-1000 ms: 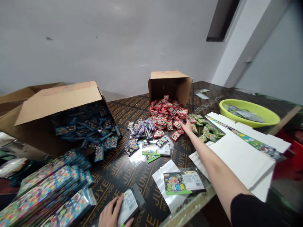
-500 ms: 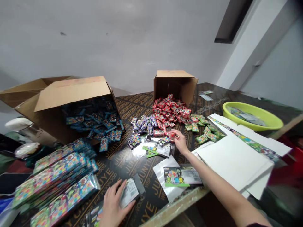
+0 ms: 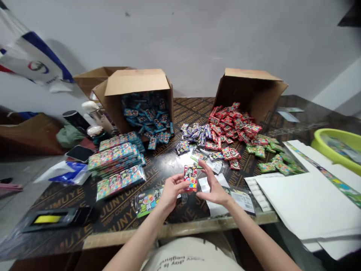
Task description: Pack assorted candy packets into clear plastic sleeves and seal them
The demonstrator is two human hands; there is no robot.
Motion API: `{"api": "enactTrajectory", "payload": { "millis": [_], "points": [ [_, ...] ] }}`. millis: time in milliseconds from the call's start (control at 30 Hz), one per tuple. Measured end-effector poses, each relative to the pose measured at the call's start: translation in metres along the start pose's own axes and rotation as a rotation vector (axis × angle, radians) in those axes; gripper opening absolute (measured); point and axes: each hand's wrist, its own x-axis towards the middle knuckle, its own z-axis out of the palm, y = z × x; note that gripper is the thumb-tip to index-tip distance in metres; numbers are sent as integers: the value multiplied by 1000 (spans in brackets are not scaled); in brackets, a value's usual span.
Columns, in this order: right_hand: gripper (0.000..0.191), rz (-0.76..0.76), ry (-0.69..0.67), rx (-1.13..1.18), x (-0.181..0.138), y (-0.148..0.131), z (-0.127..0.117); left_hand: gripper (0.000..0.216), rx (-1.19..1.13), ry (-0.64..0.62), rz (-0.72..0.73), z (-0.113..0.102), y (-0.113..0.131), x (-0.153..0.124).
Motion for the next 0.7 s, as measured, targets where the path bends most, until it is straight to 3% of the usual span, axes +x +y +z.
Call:
{"api": "enactTrajectory", "payload": {
  "millis": [67, 267, 533, 633, 700],
  "points": [
    [98, -6, -61, -69, -1, -1, 2, 43, 16, 2, -8, -3, -4, -3],
    [78, -178, 30, -262, 1, -9, 12, 38, 118, 13, 115, -8, -16, -7],
    [84, -134, -41, -288, -1, -14, 11, 35, 246, 32, -2, -18, -12, -12],
    [81, -118, -32, -305, 0, -15, 9, 40, 509, -35, 59, -36, -8, -8],
    [80, -90, 10, -305, 0, -15, 6, 43, 829, 8, 184, -59, -6, -2]
  ]
}}
